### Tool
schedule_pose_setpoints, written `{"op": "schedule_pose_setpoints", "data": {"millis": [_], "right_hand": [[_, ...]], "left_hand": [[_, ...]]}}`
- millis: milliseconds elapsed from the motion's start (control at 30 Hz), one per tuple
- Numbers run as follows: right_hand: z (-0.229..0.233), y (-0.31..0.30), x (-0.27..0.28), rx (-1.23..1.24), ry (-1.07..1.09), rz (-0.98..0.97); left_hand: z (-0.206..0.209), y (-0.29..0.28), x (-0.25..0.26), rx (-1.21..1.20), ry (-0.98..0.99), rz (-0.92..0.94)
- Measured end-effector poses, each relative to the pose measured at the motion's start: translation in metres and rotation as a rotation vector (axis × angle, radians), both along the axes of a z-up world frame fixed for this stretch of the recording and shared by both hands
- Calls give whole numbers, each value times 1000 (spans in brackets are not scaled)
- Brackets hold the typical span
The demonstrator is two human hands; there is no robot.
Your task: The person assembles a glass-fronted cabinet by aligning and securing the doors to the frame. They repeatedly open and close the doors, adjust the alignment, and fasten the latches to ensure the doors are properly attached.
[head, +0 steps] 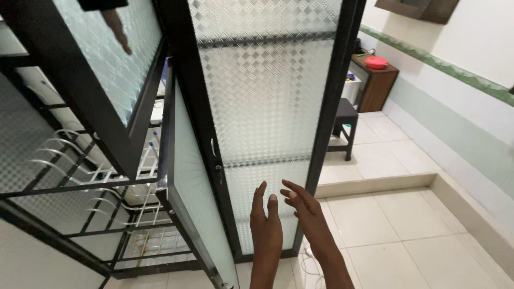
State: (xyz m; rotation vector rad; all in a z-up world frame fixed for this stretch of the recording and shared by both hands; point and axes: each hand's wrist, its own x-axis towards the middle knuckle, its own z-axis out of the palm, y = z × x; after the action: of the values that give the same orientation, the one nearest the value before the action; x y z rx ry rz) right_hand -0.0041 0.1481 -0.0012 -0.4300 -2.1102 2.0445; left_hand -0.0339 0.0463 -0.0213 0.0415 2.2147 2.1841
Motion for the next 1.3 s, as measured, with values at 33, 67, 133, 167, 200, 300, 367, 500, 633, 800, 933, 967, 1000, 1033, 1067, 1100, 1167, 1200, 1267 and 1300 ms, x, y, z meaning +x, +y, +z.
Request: {"op": "schedule_pose_setpoints", "data": {"millis": [33, 67, 133, 167, 200, 300, 367, 500, 633, 800, 933, 967, 1000, 1033, 1067, 1100, 1167, 1200, 1267, 1300], "right_hand": [[-5, -1, -11, -8, 49, 62], [-11, -7, -25, -17, 99, 123], [-27, -14, -48, -13, 120, 216], [-38, -20, -60, -5, 89, 245], [-49, -25, -73, 3, 59, 273], [-76, -45, -136, -4, 144, 288], [-88, -65, -188, 16, 192, 332], [-108, -82, -249, 548, 11, 220], [-113, -81, -279, 911, -76, 289], [-129, -87, -305, 1214, 10, 356], [-155, -94, -333, 1461, 182, 350], [-163, -95, -341, 1448, 187, 368], [-170, -96, -347, 1436, 192, 385], [-178, -94, -353, 1425, 195, 399], [-186, -92, -356, 1315, 200, 380], [-194, -90, -356, 1207, 203, 360], [-203, -92, -360, 1033, 167, 315], [-204, -95, -362, 969, 129, 289], [-203, -99, -360, 926, 80, 291], [-196, -97, -361, 952, 73, 311]], "left_hand": [[0, -1, 0, -26, -11, 22], [0, -4, 0, -52, -23, 45], [2, -9, -2, -38, -27, 95], [2, -14, -1, -5, -21, 121], [3, -19, -1, 28, -14, 147], [6, -30, 2, -21, -183, 204], [6, -32, 6, -38, -275, 203], [-7, -30, 10, -90, -253, 176], [-39, -27, 2, 28, -261, 150], [-73, -30, -31, 59, -275, 177], [-79, -31, -45, 80, -243, 253], [-79, -32, -47, 47, -211, 250], [-78, -33, -49, 13, -179, 248], [-77, -34, -51, 58, -205, 251], [-77, -35, -54, 102, -231, 254], [-77, -34, -56, 147, -258, 256], [-79, -31, -58, 93, -212, 275], [-80, -30, -59, 65, -189, 286], [-81, -30, -57, 24, -229, 271], [-81, -29, -56, 5, -248, 261]]}}
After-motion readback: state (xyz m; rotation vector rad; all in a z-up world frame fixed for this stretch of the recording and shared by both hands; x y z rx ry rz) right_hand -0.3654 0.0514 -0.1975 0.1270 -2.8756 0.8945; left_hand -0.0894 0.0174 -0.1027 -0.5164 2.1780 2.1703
